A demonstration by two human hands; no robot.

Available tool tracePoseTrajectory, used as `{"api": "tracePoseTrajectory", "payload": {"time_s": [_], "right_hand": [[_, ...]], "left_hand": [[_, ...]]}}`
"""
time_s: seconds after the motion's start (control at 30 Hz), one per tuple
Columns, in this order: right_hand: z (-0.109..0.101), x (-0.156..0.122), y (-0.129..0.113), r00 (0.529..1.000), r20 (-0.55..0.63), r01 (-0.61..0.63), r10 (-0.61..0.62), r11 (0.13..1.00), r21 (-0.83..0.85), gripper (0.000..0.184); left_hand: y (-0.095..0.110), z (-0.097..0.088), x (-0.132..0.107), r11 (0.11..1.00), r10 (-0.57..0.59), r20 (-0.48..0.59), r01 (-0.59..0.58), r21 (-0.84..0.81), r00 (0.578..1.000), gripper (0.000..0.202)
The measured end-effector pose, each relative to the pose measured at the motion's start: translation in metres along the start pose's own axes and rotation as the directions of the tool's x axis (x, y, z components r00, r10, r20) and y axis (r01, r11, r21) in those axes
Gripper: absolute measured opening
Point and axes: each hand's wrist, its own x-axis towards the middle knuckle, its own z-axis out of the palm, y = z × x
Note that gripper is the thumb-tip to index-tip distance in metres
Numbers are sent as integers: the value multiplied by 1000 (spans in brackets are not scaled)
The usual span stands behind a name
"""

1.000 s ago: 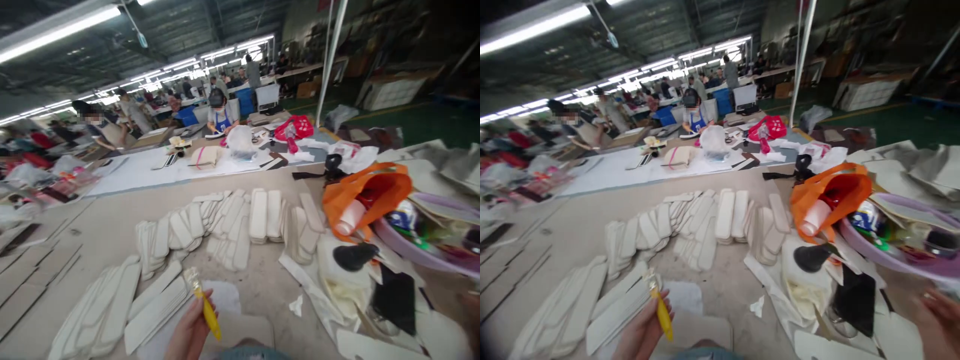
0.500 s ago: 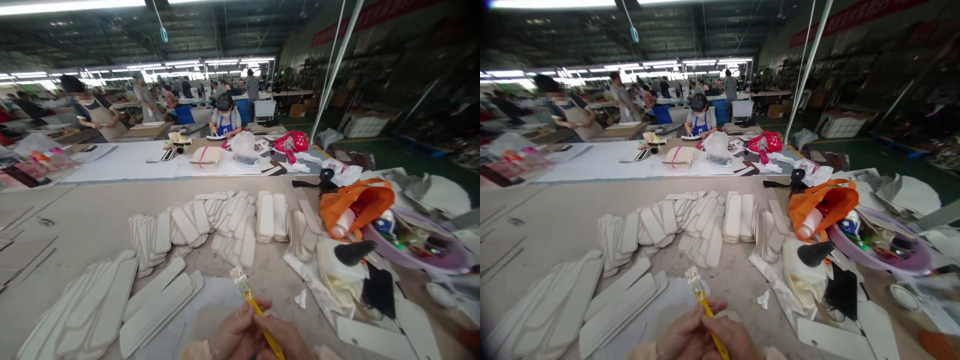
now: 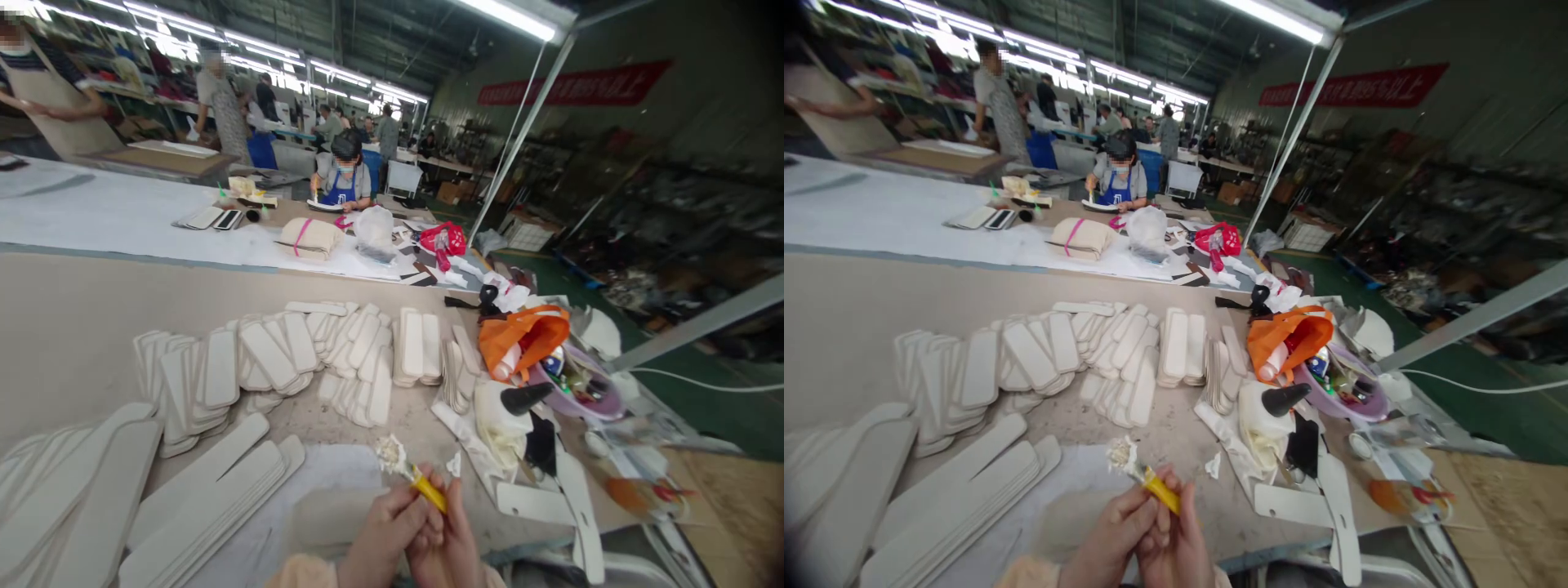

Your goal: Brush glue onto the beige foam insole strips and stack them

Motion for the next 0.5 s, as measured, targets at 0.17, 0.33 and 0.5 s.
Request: {"api": "tracePoseTrajectory", "payload": {"time_s": [0.17, 0.33, 0.5], "right_hand": [[16, -4, -3, 988, 140, -103, 64, 953, 286, 23], [22, -19, -6, 973, 216, -167, 84, 901, 401, 28], [16, -22, -7, 905, 424, -177, -24, 887, 427, 42]], "left_hand": [[11, -4, -10, 977, 100, 71, -112, 181, 992, 42], [4, -31, -25, 894, 107, 32, -111, 434, 994, 35], [-27, -112, -45, 558, 385, -215, -41, 829, 898, 32]]}}
